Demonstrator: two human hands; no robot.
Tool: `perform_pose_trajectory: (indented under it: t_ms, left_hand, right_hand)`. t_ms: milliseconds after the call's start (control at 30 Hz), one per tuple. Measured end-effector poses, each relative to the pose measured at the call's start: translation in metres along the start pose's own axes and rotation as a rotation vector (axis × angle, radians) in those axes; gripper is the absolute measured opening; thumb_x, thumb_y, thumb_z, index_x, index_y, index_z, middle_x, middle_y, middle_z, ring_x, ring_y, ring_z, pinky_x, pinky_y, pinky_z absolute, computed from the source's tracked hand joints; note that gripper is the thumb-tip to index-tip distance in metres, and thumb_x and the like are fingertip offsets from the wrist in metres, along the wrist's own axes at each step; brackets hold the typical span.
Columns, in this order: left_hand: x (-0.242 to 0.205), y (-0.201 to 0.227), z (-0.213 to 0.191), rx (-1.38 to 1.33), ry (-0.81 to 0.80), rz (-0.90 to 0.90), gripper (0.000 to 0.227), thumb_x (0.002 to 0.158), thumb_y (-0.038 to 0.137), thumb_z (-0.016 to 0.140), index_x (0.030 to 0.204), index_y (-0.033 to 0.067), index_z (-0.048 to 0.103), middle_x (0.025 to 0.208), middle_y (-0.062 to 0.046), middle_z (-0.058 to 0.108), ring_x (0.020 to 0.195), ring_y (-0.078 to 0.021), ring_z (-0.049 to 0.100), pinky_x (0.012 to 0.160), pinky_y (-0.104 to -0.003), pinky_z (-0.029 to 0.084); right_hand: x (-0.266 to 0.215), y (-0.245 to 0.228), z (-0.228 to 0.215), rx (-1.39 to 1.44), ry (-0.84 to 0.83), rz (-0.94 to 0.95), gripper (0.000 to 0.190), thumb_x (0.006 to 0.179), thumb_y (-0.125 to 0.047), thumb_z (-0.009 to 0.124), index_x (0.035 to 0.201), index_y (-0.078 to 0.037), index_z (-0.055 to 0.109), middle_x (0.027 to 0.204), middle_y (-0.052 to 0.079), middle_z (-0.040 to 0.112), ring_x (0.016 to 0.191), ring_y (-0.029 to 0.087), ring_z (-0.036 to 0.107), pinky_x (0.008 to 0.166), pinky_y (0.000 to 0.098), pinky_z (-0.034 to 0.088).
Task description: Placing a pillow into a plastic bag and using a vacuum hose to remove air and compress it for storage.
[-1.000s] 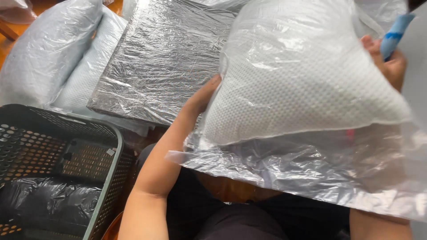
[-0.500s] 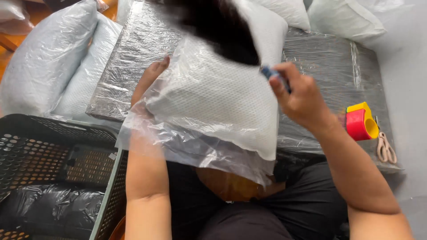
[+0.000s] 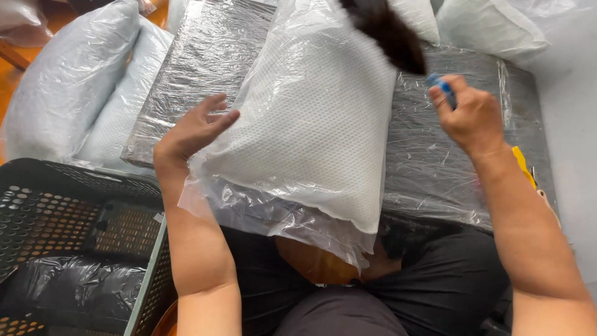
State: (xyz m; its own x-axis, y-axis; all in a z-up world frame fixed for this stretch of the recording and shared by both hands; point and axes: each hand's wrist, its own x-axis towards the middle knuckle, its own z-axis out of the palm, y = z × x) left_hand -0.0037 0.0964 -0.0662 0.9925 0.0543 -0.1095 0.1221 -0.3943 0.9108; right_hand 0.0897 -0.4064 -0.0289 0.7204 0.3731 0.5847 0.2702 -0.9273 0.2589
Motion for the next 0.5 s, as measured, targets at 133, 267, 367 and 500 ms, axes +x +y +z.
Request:
perform_pose_trajectory:
  t_ms: [133, 267, 367, 500]
  left_hand:
    - [0.011, -0.021, 0.003, 0.229, -0.112, -0.175, 0.096, 0.072, 0.059, 0.068, 0.151, 0.0103, 0.042, 0.144, -0.016, 0.054, 0.128, -0.0336, 0.056, 0.106, -0.047, 0.046]
    - [-0.004, -0.003, 0.002, 0.217, -0.086, -0.259, 0.063, 0.084, 0.032, 0.074, 0.141, 0.013, 0.058, 0.126, -0.008, 0.071, 0.111, -0.0217, 0.068, 0.1, -0.036, 0.05]
    - [0.001, -0.009, 0.0, 0.239, -0.102, -0.273, 0.058, 0.088, 0.031, 0.07, 0.143, 0.0147, 0.056, 0.132, -0.008, 0.068, 0.117, -0.0232, 0.065, 0.104, -0.039, 0.048]
    - [0.021, -0.044, -0.002, 0.303, -0.114, -0.182, 0.063, 0.094, 0.052, 0.066, 0.145, 0.0151, 0.057, 0.139, -0.016, 0.062, 0.133, -0.0387, 0.054, 0.111, -0.056, 0.041]
  right_hand:
    - [-0.01, -0.026, -0.003, 0.229, -0.095, -0.239, 0.031, 0.111, -0.044, 0.062, 0.12, -0.017, 0.076, 0.079, 0.0, 0.073, 0.05, 0.014, 0.058, 0.046, 0.0298, 0.046]
    - [-0.016, 0.04, 0.076, 0.024, -0.306, 0.258, 0.043, 0.119, -0.054, 0.049, 0.125, -0.017, 0.07, 0.079, 0.017, 0.076, 0.068, 0.043, 0.072, 0.06, 0.0528, 0.055]
    - [-0.029, 0.055, 0.104, 0.21, -0.126, 0.359, 0.036, 0.117, -0.037, 0.056, 0.116, -0.003, 0.07, 0.077, 0.023, 0.072, 0.064, 0.049, 0.067, 0.059, 0.0556, 0.052]
    - [-0.053, 0.029, 0.1, 0.438, -0.371, 0.43, 0.04, 0.114, -0.054, 0.046, 0.131, -0.024, 0.066, 0.085, 0.03, 0.071, 0.093, 0.054, 0.069, 0.079, 0.063, 0.052]
